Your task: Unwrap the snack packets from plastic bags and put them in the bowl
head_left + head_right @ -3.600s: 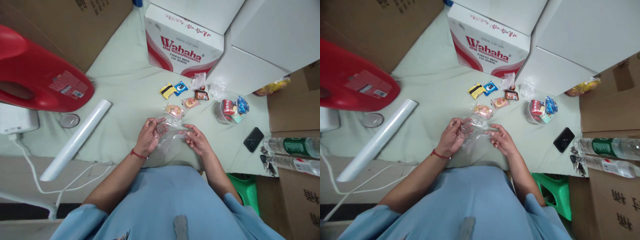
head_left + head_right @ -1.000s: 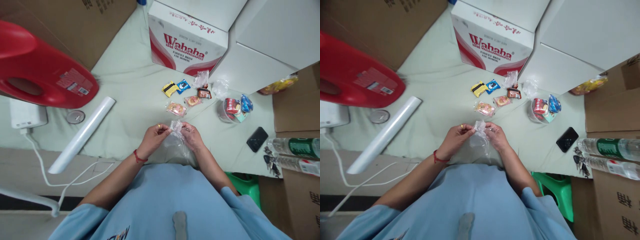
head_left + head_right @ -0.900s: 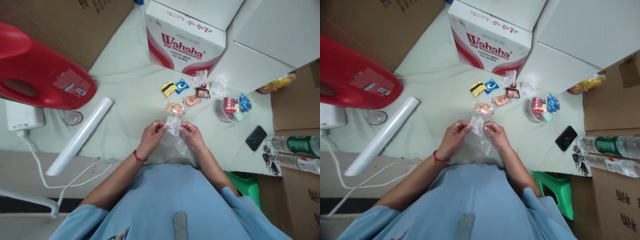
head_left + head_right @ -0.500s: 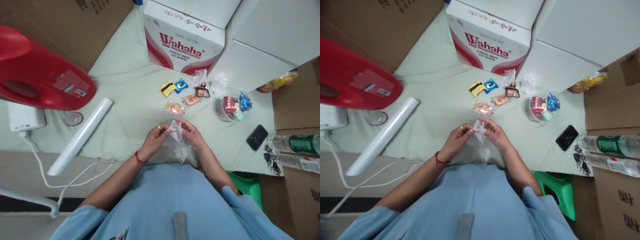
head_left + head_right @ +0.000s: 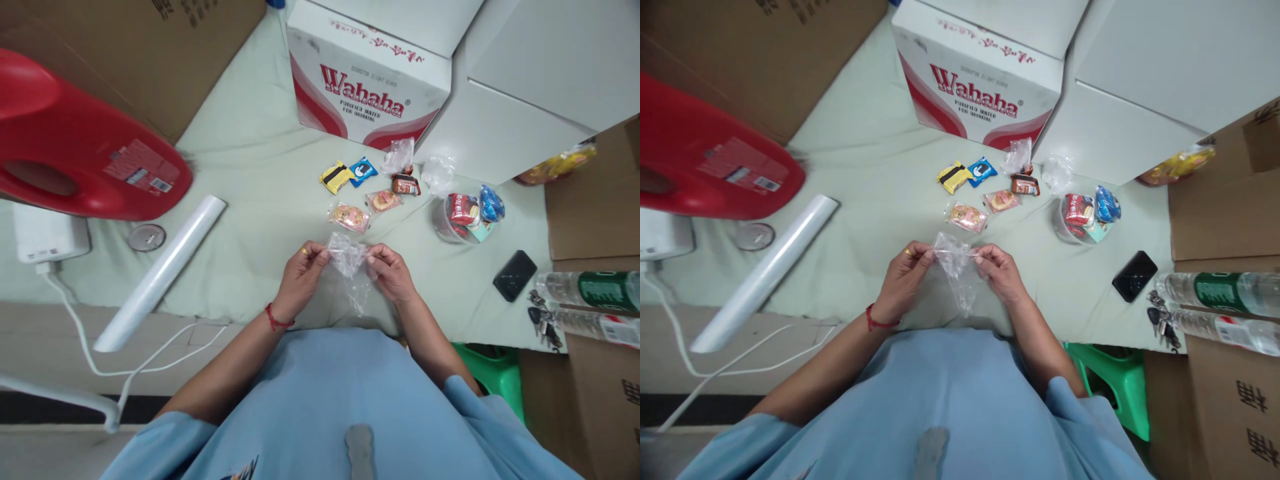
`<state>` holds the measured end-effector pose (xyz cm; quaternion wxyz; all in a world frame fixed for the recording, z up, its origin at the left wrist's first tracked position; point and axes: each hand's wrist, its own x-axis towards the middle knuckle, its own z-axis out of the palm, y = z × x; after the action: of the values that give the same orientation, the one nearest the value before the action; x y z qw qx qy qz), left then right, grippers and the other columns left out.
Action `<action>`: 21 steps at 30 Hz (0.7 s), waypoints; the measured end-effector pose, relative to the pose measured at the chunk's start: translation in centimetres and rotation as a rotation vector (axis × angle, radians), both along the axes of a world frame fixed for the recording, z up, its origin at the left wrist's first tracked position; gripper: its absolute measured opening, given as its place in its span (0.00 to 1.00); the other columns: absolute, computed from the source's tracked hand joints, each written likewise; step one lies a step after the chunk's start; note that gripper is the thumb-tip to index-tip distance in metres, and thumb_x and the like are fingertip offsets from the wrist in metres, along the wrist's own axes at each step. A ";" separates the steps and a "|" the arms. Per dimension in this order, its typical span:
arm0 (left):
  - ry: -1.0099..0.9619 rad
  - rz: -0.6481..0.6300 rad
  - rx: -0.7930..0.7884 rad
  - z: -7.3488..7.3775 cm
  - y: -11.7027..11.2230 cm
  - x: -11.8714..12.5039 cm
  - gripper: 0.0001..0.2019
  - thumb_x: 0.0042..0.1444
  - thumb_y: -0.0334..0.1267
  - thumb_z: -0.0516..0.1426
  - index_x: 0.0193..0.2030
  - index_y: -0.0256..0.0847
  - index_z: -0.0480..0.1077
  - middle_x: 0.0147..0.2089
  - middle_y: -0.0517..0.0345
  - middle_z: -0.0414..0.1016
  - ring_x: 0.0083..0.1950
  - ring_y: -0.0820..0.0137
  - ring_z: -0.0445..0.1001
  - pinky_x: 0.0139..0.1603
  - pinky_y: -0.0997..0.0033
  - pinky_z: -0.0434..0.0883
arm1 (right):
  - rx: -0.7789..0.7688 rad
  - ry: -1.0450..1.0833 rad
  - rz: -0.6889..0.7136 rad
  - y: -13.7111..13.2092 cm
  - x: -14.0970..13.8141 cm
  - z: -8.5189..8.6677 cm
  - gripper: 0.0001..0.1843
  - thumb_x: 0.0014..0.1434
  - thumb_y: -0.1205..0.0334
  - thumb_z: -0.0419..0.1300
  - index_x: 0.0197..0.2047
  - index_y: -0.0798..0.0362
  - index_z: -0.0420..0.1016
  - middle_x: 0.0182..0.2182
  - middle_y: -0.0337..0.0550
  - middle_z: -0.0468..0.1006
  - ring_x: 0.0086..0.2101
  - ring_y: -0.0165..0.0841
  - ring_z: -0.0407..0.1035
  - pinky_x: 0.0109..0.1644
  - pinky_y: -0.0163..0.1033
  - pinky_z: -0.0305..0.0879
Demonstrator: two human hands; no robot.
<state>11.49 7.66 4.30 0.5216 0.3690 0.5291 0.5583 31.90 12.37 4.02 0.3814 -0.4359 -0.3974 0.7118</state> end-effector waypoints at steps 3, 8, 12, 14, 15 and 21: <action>-0.060 -0.044 -0.023 0.1 0.0 0.2 0.18 0.60 0.56 0.66 0.36 0.43 0.74 0.31 0.61 0.75 0.34 0.70 0.70 0.40 0.70 0.66 | -0.039 0.025 0.012 -0.2 0.4 0.4 0.25 0.50 0.43 0.75 0.35 0.49 0.69 0.24 0.30 0.70 0.17 0.21 0.48 0.21 0.33 0.42; -0.116 -0.054 -0.035 0.0 -0.1 0.5 0.18 0.61 0.57 0.65 0.35 0.44 0.71 0.26 0.64 0.72 0.27 0.71 0.69 0.33 0.69 0.64 | -0.087 0.059 0.095 -0.5 0.6 0.3 0.25 0.52 0.43 0.75 0.42 0.48 0.70 0.28 0.32 0.78 0.16 0.19 0.45 0.20 0.32 0.39; -0.183 -0.028 -0.064 -0.2 -0.1 0.3 0.16 0.62 0.54 0.66 0.35 0.44 0.72 0.26 0.64 0.72 0.27 0.71 0.68 0.32 0.69 0.64 | -0.117 0.024 0.183 -0.7 0.5 -0.4 0.30 0.46 0.44 0.79 0.47 0.49 0.75 0.26 0.31 0.75 0.18 0.21 0.50 0.21 0.32 0.42; -0.190 -0.007 -0.067 -0.2 -0.1 0.1 0.16 0.62 0.54 0.66 0.36 0.44 0.72 0.27 0.63 0.73 0.28 0.70 0.68 0.34 0.69 0.64 | -0.100 -0.020 0.164 -0.7 0.7 -0.7 0.27 0.46 0.44 0.79 0.42 0.50 0.77 0.24 0.30 0.70 0.20 0.22 0.51 0.23 0.32 0.43; -0.174 0.000 -0.057 -0.2 0.0 -0.1 0.15 0.62 0.53 0.66 0.36 0.44 0.72 0.27 0.63 0.73 0.29 0.70 0.68 0.35 0.69 0.64 | -0.082 -0.039 0.150 -0.6 0.8 -0.8 0.26 0.47 0.44 0.79 0.39 0.51 0.77 0.24 0.30 0.69 0.20 0.22 0.51 0.23 0.33 0.43; 0.034 0.016 0.005 -0.3 0.1 -1.0 0.08 0.60 0.43 0.67 0.37 0.43 0.77 0.35 0.60 0.75 0.39 0.68 0.69 0.47 0.70 0.66 | 0.047 -0.115 0.118 -0.3 2.8 -0.4 0.19 0.53 0.46 0.76 0.39 0.50 0.80 0.23 0.31 0.66 0.22 0.25 0.54 0.26 0.34 0.48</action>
<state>10.44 7.80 4.00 0.5071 0.3755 0.5396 0.5574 34.67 12.02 3.62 0.3255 -0.4428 -0.4602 0.6973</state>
